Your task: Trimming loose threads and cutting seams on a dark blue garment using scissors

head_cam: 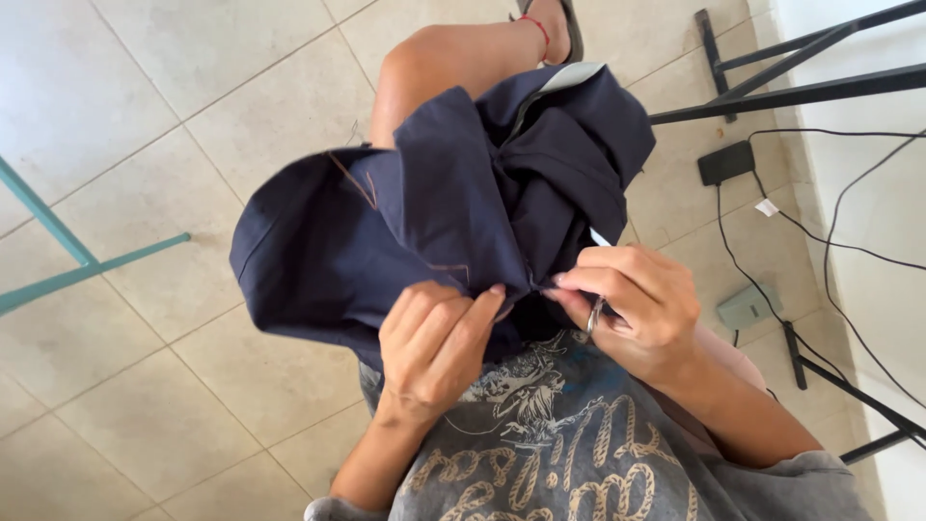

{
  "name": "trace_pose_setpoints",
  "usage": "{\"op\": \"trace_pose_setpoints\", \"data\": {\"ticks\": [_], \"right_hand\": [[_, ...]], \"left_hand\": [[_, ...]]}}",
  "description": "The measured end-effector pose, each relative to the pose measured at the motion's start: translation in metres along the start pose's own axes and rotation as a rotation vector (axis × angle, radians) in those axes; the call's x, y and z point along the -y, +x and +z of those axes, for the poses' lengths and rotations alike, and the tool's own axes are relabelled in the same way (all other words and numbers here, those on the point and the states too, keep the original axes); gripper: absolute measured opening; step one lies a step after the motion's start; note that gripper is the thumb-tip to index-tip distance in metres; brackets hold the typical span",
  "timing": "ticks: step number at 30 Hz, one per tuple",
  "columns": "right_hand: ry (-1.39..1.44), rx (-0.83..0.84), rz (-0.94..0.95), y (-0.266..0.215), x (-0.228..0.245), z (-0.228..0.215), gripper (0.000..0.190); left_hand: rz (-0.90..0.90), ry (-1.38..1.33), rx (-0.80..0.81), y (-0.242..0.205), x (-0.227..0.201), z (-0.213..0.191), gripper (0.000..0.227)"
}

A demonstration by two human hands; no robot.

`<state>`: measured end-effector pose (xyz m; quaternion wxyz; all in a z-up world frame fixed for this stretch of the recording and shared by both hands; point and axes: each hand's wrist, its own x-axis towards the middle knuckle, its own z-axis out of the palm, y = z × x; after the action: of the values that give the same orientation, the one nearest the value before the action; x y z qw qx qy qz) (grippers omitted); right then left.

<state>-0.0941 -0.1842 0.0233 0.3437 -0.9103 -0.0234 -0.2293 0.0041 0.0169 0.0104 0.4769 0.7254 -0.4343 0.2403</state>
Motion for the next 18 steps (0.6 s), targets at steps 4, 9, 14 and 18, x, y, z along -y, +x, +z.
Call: {"op": "trace_pose_setpoints", "data": {"ticks": [4,9,14,18], "right_hand": [[0.059,0.003,-0.085,-0.011,-0.002,0.003,0.005],[0.022,0.089,-0.184,-0.021,0.007,0.011,0.013],[-0.129,-0.151,-0.196,-0.007,0.017,0.041,0.022],[0.002,-0.166,-0.24,0.017,0.005,0.05,0.025]], "left_hand": [[-0.006,0.114,0.167,-0.006,-0.007,-0.004,0.014],[-0.023,0.346,0.416,0.022,-0.001,-0.011,0.008],[0.075,0.168,0.231,0.005,0.017,-0.009,0.026],[0.115,0.136,0.284,-0.002,0.013,-0.01,0.03]]}}
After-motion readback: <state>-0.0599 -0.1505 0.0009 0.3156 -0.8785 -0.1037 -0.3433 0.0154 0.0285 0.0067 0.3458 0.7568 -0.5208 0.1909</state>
